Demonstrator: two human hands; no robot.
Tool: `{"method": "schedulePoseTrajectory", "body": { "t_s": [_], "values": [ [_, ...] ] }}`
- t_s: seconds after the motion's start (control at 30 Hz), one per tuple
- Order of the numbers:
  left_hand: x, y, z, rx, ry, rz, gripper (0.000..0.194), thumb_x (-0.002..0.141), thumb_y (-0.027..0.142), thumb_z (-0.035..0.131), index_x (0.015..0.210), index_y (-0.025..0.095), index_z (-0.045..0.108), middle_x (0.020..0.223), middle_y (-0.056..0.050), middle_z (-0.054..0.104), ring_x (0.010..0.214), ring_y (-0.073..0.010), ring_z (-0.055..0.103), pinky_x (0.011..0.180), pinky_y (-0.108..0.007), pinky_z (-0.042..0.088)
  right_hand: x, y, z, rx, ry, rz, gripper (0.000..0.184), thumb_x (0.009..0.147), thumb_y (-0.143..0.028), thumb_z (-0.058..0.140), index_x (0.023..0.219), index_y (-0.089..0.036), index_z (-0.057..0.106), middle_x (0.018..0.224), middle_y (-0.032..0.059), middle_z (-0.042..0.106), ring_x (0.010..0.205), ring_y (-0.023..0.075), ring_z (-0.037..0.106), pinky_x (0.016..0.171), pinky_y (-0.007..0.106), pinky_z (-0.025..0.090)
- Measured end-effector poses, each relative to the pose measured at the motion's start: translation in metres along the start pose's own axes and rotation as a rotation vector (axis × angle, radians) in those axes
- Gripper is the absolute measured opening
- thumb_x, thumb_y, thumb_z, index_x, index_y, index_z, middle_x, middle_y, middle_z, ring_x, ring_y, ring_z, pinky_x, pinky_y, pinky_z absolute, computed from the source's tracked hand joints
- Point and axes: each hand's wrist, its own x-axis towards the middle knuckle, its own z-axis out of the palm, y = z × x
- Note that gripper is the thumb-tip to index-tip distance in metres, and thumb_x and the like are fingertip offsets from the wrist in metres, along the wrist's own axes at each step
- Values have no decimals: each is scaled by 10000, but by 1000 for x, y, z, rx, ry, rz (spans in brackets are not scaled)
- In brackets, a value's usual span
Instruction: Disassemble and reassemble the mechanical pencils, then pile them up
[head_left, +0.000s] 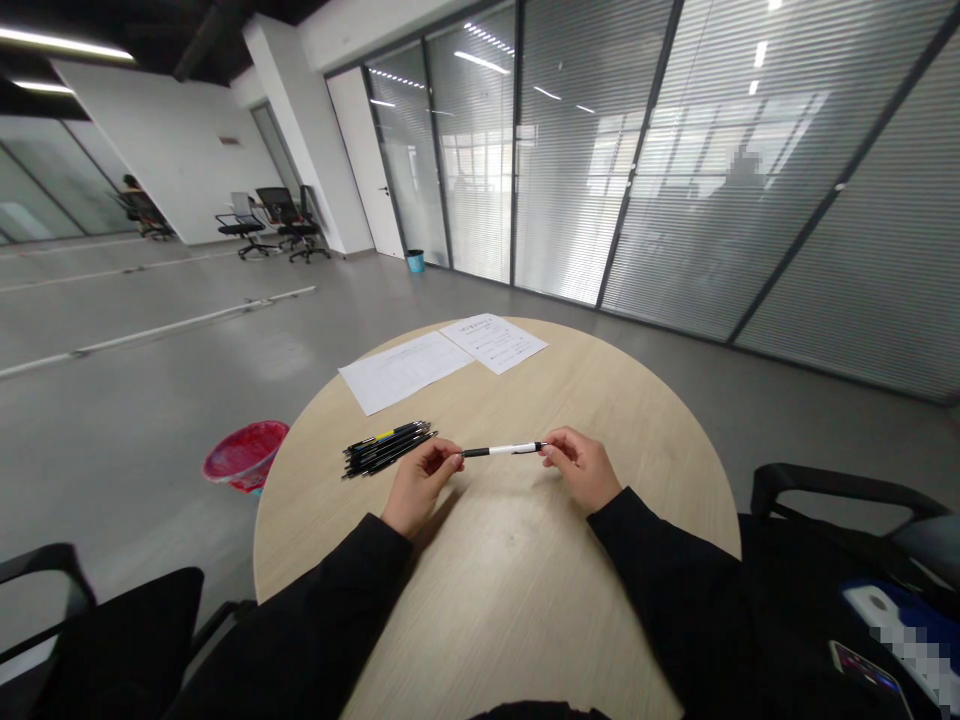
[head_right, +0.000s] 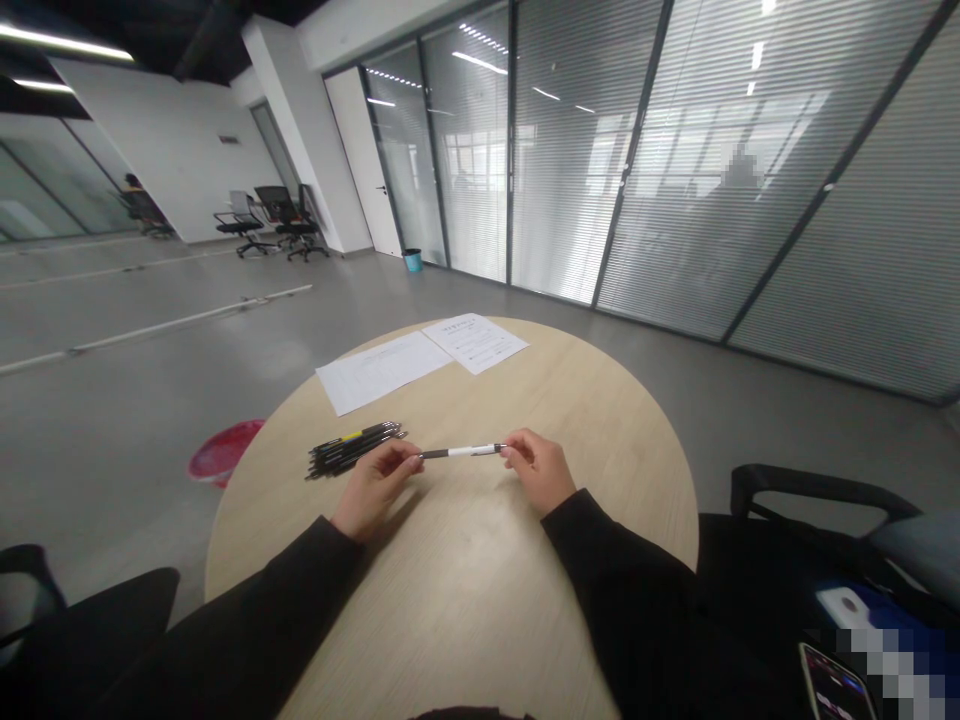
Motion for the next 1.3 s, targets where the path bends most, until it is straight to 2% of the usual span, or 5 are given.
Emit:
{"method": "schedulePoseTrajectory", "body": {
  "t_s": [0.8, 1.0, 1.13, 1.3],
  "values": [
    [0, 0, -1, 31, -13, 12, 201, 800, 347, 709, 840, 157, 655, 728, -14, 653, 691, -145, 603, 674, -267, 478, -1, -2, -1, -8, -17, -29, 180, 900, -343, 546, 826, -192, 611, 706, 22, 664, 636, 162, 642, 627, 279, 539],
    [0, 3, -1, 25, -9, 6, 206, 798, 354, 709, 834, 160, 650, 728, -12, 647, 687, -147, 601, 672, -270, 481, 0, 1, -1, -53, 26, -26, 190, 864, -370, 603, 839, -188, 652, 714, 22, 655, 627, 170, 661, 585, 268, 525],
    [0, 3, 0, 19, -6, 4, 204, 793, 354, 713, 832, 162, 655, 725, -11, 649, 688, -148, 602, 672, -270, 481, 1, 7, 2, 27, 60, -8, 215, 838, -377, 633, 923, -183, 670, 805, 42, 685, 622, 165, 660, 589, 282, 541],
    [0, 2, 0, 19, -3, 4, 211, 792, 361, 713, 830, 162, 654, 724, -11, 649, 684, -149, 603, 672, -273, 485, 2, 13, 4, 78, 68, 15, 216, 813, -386, 659, 871, -179, 678, 752, 41, 675, 628, 171, 655, 601, 289, 549]
  ]
}}
